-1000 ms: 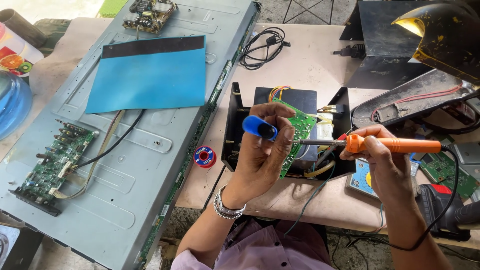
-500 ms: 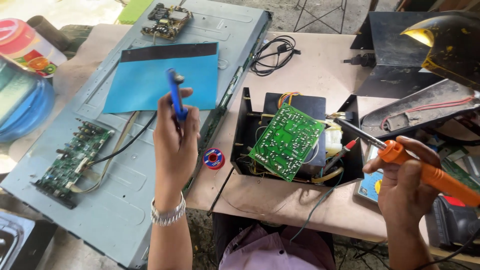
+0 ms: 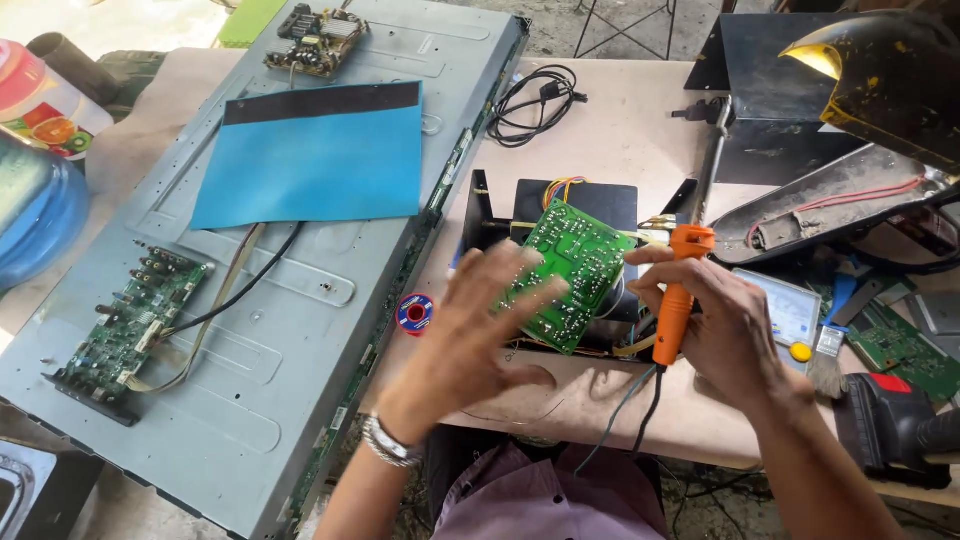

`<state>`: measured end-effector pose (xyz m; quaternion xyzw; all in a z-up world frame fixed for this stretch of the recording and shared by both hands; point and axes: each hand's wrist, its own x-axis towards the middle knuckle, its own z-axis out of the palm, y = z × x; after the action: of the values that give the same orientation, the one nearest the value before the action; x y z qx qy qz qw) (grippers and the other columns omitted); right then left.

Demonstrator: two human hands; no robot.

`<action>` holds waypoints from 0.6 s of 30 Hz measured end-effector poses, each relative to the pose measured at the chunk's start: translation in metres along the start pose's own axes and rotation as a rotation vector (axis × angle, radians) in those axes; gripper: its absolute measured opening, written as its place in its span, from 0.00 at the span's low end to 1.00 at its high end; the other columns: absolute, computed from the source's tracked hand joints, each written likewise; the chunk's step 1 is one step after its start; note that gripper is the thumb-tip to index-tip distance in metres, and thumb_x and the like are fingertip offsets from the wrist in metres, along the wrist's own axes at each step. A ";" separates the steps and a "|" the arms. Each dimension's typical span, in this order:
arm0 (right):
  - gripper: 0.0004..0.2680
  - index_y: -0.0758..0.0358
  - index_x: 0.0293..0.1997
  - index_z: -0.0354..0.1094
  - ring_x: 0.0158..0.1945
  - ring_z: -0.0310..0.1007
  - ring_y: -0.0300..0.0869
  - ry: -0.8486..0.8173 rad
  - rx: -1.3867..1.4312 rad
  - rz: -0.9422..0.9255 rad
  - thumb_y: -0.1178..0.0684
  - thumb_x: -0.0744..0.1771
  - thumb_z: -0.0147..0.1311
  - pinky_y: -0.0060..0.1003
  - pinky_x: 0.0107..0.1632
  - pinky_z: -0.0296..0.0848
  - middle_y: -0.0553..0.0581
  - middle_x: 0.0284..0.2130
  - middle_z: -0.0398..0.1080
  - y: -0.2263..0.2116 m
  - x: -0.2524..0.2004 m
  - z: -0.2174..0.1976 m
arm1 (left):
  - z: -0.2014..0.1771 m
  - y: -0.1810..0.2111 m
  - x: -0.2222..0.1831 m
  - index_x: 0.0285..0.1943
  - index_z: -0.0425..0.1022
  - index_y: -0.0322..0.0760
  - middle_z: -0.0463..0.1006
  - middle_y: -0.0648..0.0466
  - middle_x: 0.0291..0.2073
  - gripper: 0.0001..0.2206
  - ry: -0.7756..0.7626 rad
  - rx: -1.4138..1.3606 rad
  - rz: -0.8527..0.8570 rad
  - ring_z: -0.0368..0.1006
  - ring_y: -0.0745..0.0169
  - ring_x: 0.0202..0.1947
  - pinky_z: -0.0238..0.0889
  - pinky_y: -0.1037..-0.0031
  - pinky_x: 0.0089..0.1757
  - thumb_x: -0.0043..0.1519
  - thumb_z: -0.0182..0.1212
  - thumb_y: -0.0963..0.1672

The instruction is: Desoldering electronic components from a printed circuit board using a soldering iron and a desoldering pump.

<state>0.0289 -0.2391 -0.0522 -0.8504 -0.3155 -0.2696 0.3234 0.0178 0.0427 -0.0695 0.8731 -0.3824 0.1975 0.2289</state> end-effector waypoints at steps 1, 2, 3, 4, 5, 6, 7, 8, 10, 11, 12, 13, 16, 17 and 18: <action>0.08 0.60 0.46 0.69 0.51 0.81 0.47 -0.002 0.001 0.003 0.59 0.66 0.64 0.39 0.48 0.80 0.57 0.49 0.78 0.007 0.001 0.000 | 0.004 0.000 0.000 0.76 0.57 0.53 0.61 0.50 0.74 0.52 -0.002 -0.002 -0.002 0.52 0.45 0.77 0.45 0.47 0.73 0.43 0.88 0.55; 0.07 0.59 0.46 0.68 0.51 0.81 0.45 -0.049 -0.010 -0.041 0.61 0.67 0.62 0.38 0.45 0.79 0.57 0.51 0.78 0.014 0.003 0.001 | 0.007 0.001 0.000 0.75 0.60 0.49 0.64 0.50 0.71 0.38 -0.010 0.083 0.069 0.58 0.46 0.74 0.47 0.47 0.71 0.56 0.76 0.51; 0.08 0.57 0.46 0.68 0.50 0.81 0.44 -0.095 -0.020 -0.086 0.64 0.67 0.60 0.37 0.42 0.78 0.57 0.53 0.77 0.020 0.005 0.001 | 0.010 0.003 -0.001 0.74 0.62 0.45 0.67 0.50 0.69 0.25 -0.019 0.168 0.141 0.63 0.48 0.72 0.48 0.48 0.70 0.68 0.65 0.46; 0.08 0.57 0.46 0.68 0.50 0.81 0.44 -0.092 -0.017 -0.089 0.64 0.67 0.60 0.37 0.42 0.78 0.57 0.53 0.77 0.020 0.012 0.001 | 0.008 0.001 0.002 0.74 0.62 0.45 0.67 0.50 0.69 0.25 -0.020 0.174 0.140 0.63 0.48 0.72 0.48 0.48 0.70 0.68 0.65 0.46; 0.08 0.59 0.47 0.67 0.56 0.78 0.48 -0.128 0.049 -0.124 0.65 0.67 0.59 0.39 0.49 0.78 0.59 0.55 0.76 0.021 0.018 0.001 | 0.007 0.000 0.005 0.69 0.67 0.42 0.70 0.49 0.66 0.20 0.073 0.056 0.126 0.66 0.45 0.69 0.55 0.48 0.68 0.69 0.64 0.45; 0.08 0.61 0.47 0.67 0.61 0.76 0.52 -0.162 0.116 -0.151 0.66 0.67 0.57 0.41 0.56 0.79 0.62 0.56 0.75 0.021 0.022 0.001 | 0.005 -0.001 0.007 0.65 0.71 0.39 0.74 0.48 0.62 0.16 0.159 -0.065 0.113 0.70 0.42 0.66 0.61 0.49 0.66 0.69 0.62 0.44; 0.08 0.61 0.47 0.67 0.61 0.76 0.52 -0.156 0.122 -0.148 0.66 0.67 0.57 0.41 0.56 0.79 0.62 0.56 0.75 0.009 0.030 0.003 | 0.005 -0.002 0.010 0.65 0.71 0.39 0.74 0.48 0.62 0.16 0.150 -0.062 0.114 0.70 0.42 0.66 0.61 0.49 0.66 0.69 0.62 0.44; 0.07 0.61 0.46 0.70 0.52 0.77 0.60 -0.073 0.140 -0.122 0.66 0.67 0.58 0.48 0.52 0.78 0.65 0.47 0.76 -0.001 0.039 0.003 | 0.005 -0.003 0.014 0.61 0.76 0.42 0.77 0.51 0.58 0.15 0.266 -0.190 0.049 0.73 0.44 0.62 0.64 0.54 0.64 0.66 0.64 0.44; 0.06 0.62 0.44 0.73 0.43 0.78 0.67 0.020 0.160 -0.092 0.66 0.67 0.58 0.55 0.47 0.76 0.68 0.39 0.77 -0.013 0.054 0.005 | -0.002 -0.005 0.022 0.57 0.81 0.45 0.81 0.53 0.53 0.14 0.371 -0.316 -0.012 0.77 0.46 0.58 0.66 0.58 0.61 0.62 0.67 0.45; 0.07 0.62 0.47 0.73 0.46 0.78 0.66 0.050 0.207 -0.073 0.66 0.67 0.59 0.53 0.49 0.76 0.67 0.41 0.77 -0.015 0.060 0.006 | -0.009 -0.004 0.026 0.56 0.81 0.44 0.82 0.53 0.51 0.12 0.398 -0.405 -0.086 0.78 0.46 0.57 0.69 0.59 0.58 0.63 0.65 0.43; 0.08 0.62 0.49 0.73 0.49 0.78 0.65 0.078 0.254 -0.059 0.66 0.68 0.59 0.52 0.51 0.75 0.67 0.42 0.77 -0.017 0.066 0.007 | -0.015 -0.004 0.029 0.55 0.81 0.42 0.83 0.53 0.49 0.11 0.427 -0.491 -0.162 0.80 0.47 0.55 0.72 0.59 0.55 0.64 0.64 0.42; 0.08 0.62 0.49 0.73 0.49 0.78 0.65 0.087 0.259 -0.060 0.66 0.68 0.59 0.52 0.51 0.75 0.67 0.42 0.77 -0.015 0.071 0.008 | -0.015 -0.005 0.029 0.55 0.81 0.42 0.83 0.53 0.49 0.11 0.422 -0.485 -0.158 0.80 0.47 0.55 0.72 0.59 0.55 0.64 0.64 0.42; 0.11 0.65 0.55 0.69 0.50 0.78 0.63 0.120 0.294 -0.096 0.64 0.67 0.62 0.53 0.52 0.75 0.65 0.45 0.76 -0.012 0.087 0.016 | -0.006 -0.022 0.018 0.61 0.74 0.37 0.80 0.43 0.51 0.11 0.460 -0.716 -0.318 0.76 0.35 0.56 0.71 0.47 0.52 0.72 0.51 0.43; 0.11 0.67 0.53 0.69 0.49 0.79 0.63 0.141 0.302 -0.086 0.64 0.66 0.63 0.51 0.51 0.76 0.66 0.44 0.77 -0.012 0.090 0.019 | 0.005 -0.037 0.008 0.62 0.72 0.36 0.79 0.44 0.53 0.13 0.495 -0.790 -0.385 0.74 0.44 0.57 0.69 0.49 0.54 0.73 0.50 0.44; 0.11 0.68 0.51 0.68 0.47 0.80 0.62 0.160 0.310 -0.081 0.65 0.66 0.65 0.49 0.50 0.77 0.67 0.43 0.77 -0.011 0.094 0.022 | 0.016 -0.053 -0.002 0.63 0.70 0.35 0.77 0.45 0.55 0.14 0.536 -0.862 -0.450 0.71 0.53 0.59 0.67 0.50 0.57 0.74 0.48 0.46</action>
<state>0.0887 -0.1825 -0.0001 -0.7529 -0.3607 -0.2972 0.4634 0.0594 0.0668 -0.0964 0.6798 -0.1609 0.1848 0.6913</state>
